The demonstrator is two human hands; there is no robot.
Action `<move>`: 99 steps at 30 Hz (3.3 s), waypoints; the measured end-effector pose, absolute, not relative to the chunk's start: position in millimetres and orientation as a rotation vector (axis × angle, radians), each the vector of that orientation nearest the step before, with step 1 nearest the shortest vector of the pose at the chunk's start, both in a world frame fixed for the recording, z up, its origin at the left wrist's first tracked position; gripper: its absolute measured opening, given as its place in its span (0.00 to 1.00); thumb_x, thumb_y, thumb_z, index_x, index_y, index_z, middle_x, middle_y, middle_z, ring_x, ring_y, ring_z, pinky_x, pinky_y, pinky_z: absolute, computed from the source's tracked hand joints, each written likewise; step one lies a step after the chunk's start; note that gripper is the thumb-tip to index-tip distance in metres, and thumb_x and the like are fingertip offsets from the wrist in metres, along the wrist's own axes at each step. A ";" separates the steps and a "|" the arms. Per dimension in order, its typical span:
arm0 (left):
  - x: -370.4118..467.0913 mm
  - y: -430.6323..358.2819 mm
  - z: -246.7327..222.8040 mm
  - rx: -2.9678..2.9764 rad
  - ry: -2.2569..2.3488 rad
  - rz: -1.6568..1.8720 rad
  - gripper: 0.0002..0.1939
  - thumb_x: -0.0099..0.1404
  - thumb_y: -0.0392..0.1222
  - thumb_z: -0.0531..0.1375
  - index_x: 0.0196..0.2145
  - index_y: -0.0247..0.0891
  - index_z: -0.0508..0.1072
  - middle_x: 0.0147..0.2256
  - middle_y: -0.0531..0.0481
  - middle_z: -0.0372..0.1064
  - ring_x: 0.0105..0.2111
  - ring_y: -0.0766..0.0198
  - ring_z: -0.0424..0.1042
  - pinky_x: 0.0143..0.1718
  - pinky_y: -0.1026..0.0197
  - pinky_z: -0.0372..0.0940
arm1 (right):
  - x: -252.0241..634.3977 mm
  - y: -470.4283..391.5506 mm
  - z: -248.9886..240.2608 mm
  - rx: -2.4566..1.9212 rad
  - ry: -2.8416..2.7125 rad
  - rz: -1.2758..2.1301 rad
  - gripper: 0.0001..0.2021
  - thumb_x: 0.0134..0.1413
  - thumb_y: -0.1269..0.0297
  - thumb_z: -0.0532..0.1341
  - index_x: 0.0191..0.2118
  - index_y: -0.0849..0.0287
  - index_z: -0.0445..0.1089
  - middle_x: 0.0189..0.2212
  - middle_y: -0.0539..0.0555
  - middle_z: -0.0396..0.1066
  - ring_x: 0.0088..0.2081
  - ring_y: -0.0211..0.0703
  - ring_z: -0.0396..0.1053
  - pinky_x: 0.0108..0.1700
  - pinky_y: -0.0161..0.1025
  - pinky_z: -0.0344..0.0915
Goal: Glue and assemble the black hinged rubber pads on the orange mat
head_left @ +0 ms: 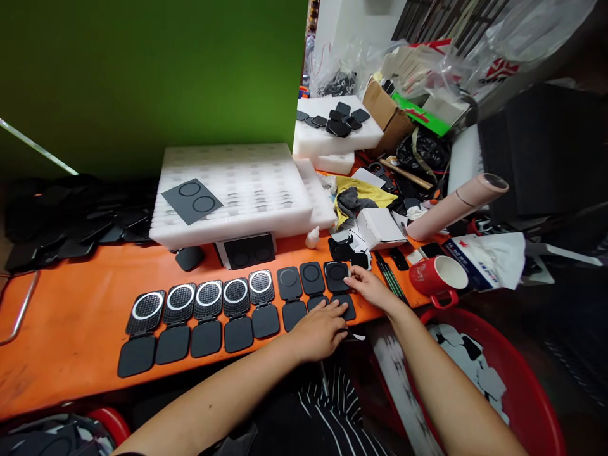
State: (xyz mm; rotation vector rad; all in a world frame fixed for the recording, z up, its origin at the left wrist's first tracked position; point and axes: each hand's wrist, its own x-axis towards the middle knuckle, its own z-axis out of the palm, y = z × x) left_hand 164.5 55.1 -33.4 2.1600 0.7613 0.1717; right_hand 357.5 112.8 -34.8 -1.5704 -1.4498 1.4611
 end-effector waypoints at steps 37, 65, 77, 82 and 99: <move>166.2 57.0 -31.5 2.186 0.782 0.132 0.12 0.65 0.37 0.53 0.44 0.36 0.72 0.61 0.44 0.53 0.61 0.53 0.50 0.61 0.44 0.46 | 357.0 111.6 -56.9 -1.615 -1.504 1.337 0.14 0.45 0.52 0.58 0.29 0.58 0.60 0.23 0.45 0.55 0.25 0.36 0.57 0.28 0.34 0.56; 134.6 53.5 -22.4 1.606 1.220 0.639 0.11 0.62 0.40 0.54 0.40 0.38 0.74 0.42 0.45 0.74 0.44 0.56 0.72 0.47 0.54 0.64 | 302.6 86.8 8.4 -1.875 -1.721 0.392 0.14 0.60 0.56 0.50 0.37 0.58 0.69 0.31 0.56 0.73 0.34 0.47 0.70 0.35 0.38 0.61; 60.5 20.5 1.5 1.694 1.403 0.785 0.12 0.64 0.44 0.51 0.29 0.38 0.70 0.30 0.46 0.70 0.33 0.58 0.69 0.36 0.58 0.63 | 210.3 17.3 6.3 -1.550 -1.882 1.068 0.09 0.58 0.60 0.53 0.34 0.57 0.69 0.26 0.51 0.71 0.30 0.42 0.69 0.33 0.36 0.63; 25.5 -0.5 4.8 1.647 1.554 0.777 0.16 0.67 0.48 0.47 0.28 0.39 0.67 0.28 0.48 0.68 0.31 0.59 0.68 0.33 0.60 0.61 | 220.5 29.1 12.2 -1.553 -1.720 0.878 0.10 0.57 0.56 0.54 0.34 0.57 0.65 0.28 0.52 0.69 0.31 0.42 0.67 0.34 0.37 0.64; 22.5 -1.3 -32.8 2.242 1.351 0.412 0.11 0.67 0.41 0.51 0.36 0.39 0.73 0.59 0.46 0.58 0.60 0.50 0.54 0.60 0.42 0.46 | 183.8 115.1 -51.8 -1.326 -1.787 1.464 0.12 0.49 0.59 0.57 0.40 0.56 0.57 0.28 0.47 0.62 0.31 0.39 0.64 0.35 0.38 0.63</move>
